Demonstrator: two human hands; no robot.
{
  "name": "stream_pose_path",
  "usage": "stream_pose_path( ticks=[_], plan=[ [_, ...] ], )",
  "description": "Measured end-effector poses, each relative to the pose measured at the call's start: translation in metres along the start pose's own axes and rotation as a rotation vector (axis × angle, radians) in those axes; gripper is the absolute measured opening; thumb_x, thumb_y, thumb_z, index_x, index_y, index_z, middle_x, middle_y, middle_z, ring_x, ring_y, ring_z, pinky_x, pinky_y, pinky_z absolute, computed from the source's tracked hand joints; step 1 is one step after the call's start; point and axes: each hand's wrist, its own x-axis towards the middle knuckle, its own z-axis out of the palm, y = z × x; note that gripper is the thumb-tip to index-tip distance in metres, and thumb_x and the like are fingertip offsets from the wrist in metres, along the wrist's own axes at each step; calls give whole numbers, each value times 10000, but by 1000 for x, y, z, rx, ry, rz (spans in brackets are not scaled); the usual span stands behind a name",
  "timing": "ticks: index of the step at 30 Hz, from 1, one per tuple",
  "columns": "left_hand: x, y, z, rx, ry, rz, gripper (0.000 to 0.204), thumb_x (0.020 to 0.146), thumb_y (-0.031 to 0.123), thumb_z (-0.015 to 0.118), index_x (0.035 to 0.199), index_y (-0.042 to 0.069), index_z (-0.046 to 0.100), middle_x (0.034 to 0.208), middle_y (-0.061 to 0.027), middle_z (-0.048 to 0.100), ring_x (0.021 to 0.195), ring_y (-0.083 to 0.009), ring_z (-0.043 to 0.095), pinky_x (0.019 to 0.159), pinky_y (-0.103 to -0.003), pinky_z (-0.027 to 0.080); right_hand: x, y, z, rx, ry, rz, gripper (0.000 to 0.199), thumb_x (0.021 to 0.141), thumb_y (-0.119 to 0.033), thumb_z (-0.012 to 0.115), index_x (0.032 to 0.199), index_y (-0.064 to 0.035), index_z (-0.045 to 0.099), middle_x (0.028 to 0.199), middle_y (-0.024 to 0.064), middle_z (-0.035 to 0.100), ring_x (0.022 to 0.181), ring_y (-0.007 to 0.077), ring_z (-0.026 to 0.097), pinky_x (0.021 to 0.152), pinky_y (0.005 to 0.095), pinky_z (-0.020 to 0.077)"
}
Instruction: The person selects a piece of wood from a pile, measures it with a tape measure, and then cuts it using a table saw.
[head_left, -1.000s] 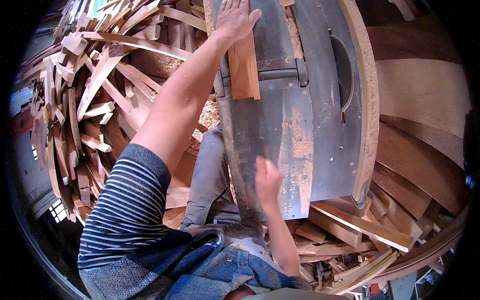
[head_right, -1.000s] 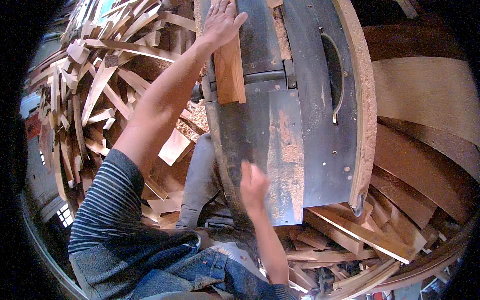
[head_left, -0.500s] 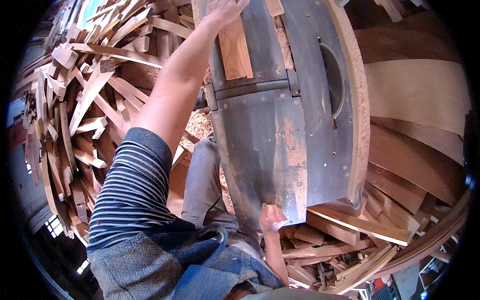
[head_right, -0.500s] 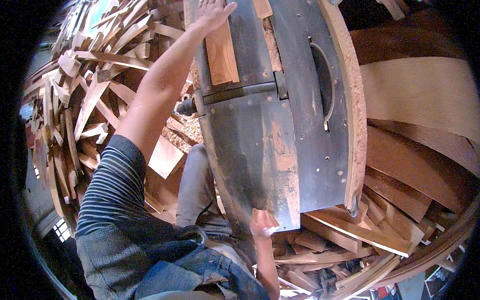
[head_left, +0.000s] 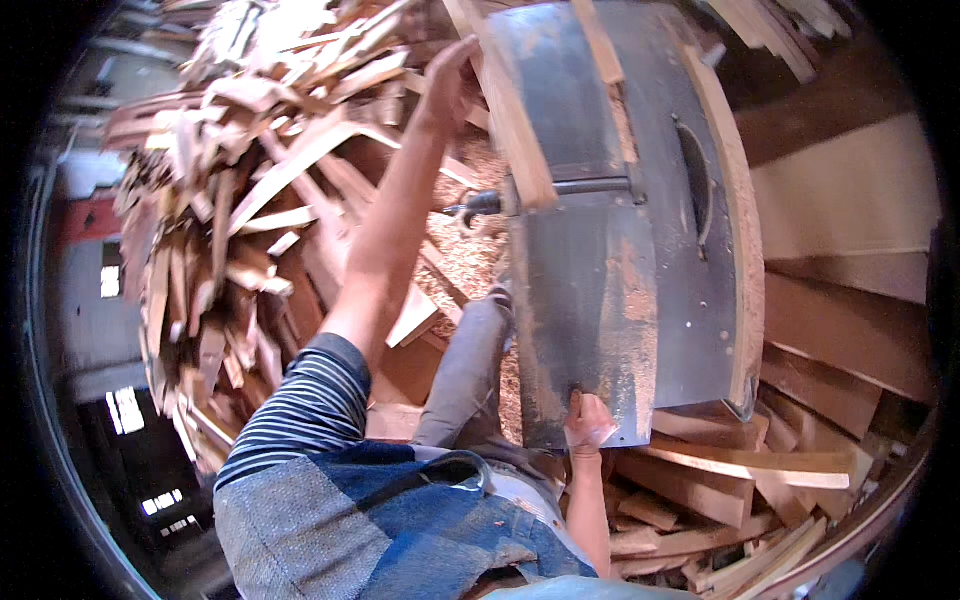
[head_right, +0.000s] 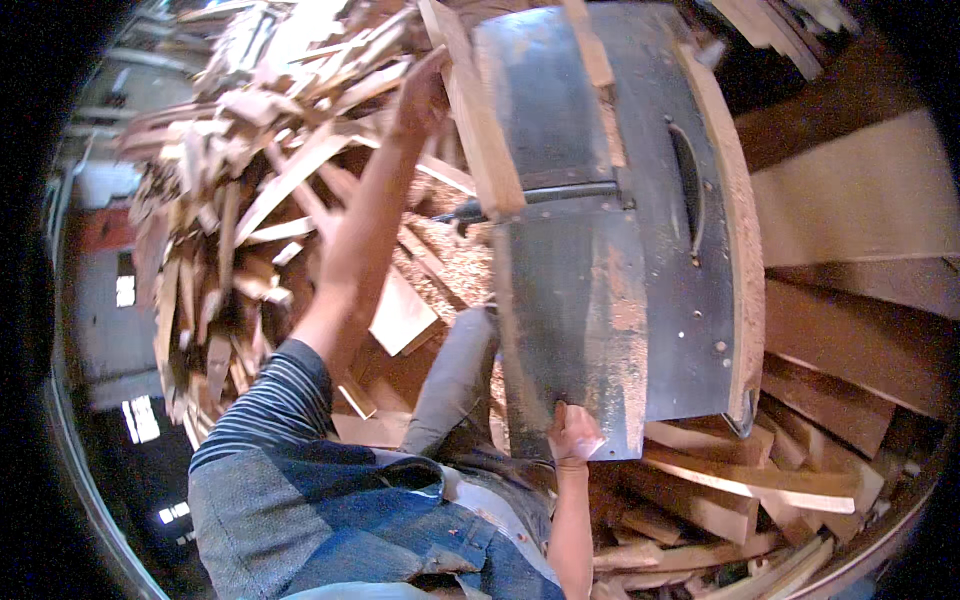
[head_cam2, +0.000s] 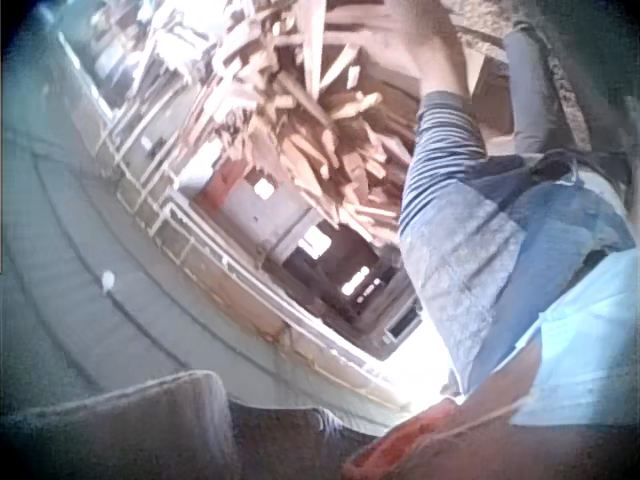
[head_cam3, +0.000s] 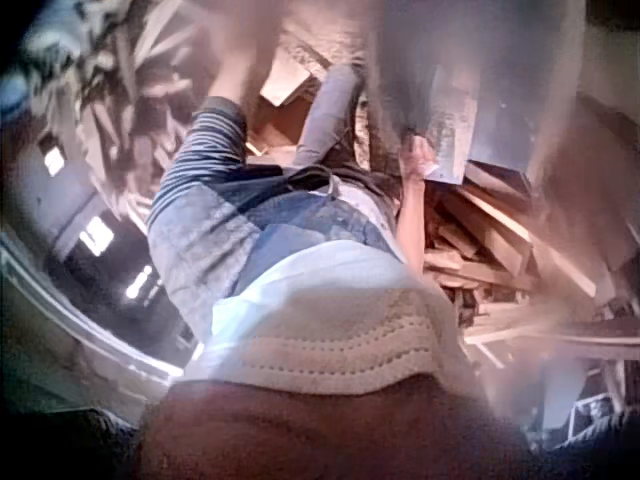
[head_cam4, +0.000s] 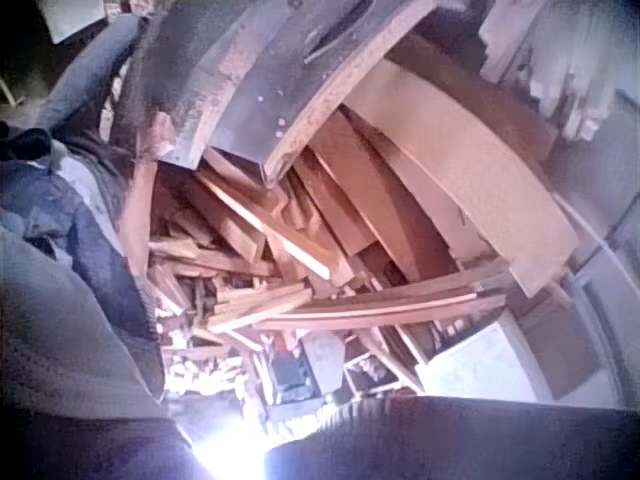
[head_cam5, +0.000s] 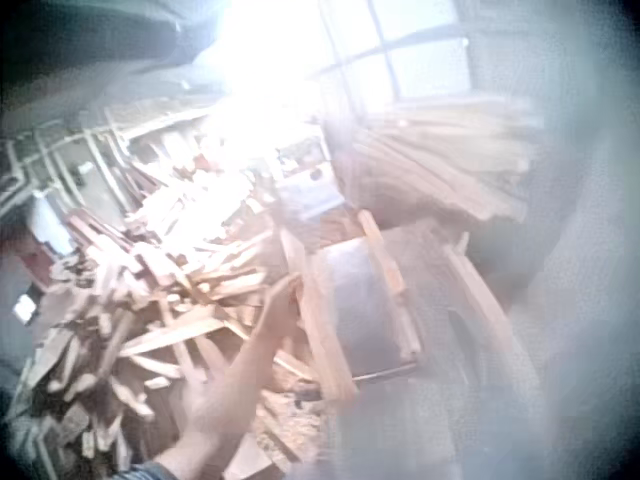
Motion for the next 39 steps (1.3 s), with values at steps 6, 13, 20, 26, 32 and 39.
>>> stream_pose_path(
  ticks=[6,13,20,26,32,39],
  plan=[
    [-198,15,98,-659,-253,-222,734,1014,654,440,1455,69,470,1181,-209,667,1078,-422,692,922,-542,588,1,12,-20,207,-182,151,424,1017,-373,624,775,-27,596,697,206,581,598,349,560,575,450,441],
    [-356,-66,213,-964,-138,-368,753,1040,692,277,1453,93,473,1208,-183,651,1136,-426,660,947,-567,568,-101,48,-115,289,-186,349,434,1026,-363,640,824,18,595,629,97,511,628,140,449,591,355,419],
    [-444,-86,291,-924,-215,-540,761,1067,653,204,1480,54,427,1255,-186,630,1189,-409,639,1012,-544,527,-293,123,-176,128,-165,664,379,969,-346,660,872,21,653,714,236,585,605,352,520,627,444,448],
    [-472,-97,328,-775,-229,-653,770,1065,654,213,1491,41,401,1307,-233,609,1219,-416,629,1046,-553,511,-418,173,-159,54,-43,843,395,969,-370,647,837,1,679,793,236,661,706,400,629,657,488,475],
    [-480,-85,353,-698,-232,-648,746,1064,652,248,1484,58,416,1252,-188,625,1217,-425,638,1019,-582,524,-419,141,-132,334,165,754,473,965,-416,653,718,-13,630,597,107,616,521,210,573,527,396,450],
    [-488,-70,385,-655,-305,-627,762,1055,666,274,1406,18,467,1201,-192,623,1217,-431,638,1001,-603,529,-420,130,-114,202,221,576,313,920,-194,668,658,-36,599,579,115,584,501,170,540,507,351,442]
  ],
)
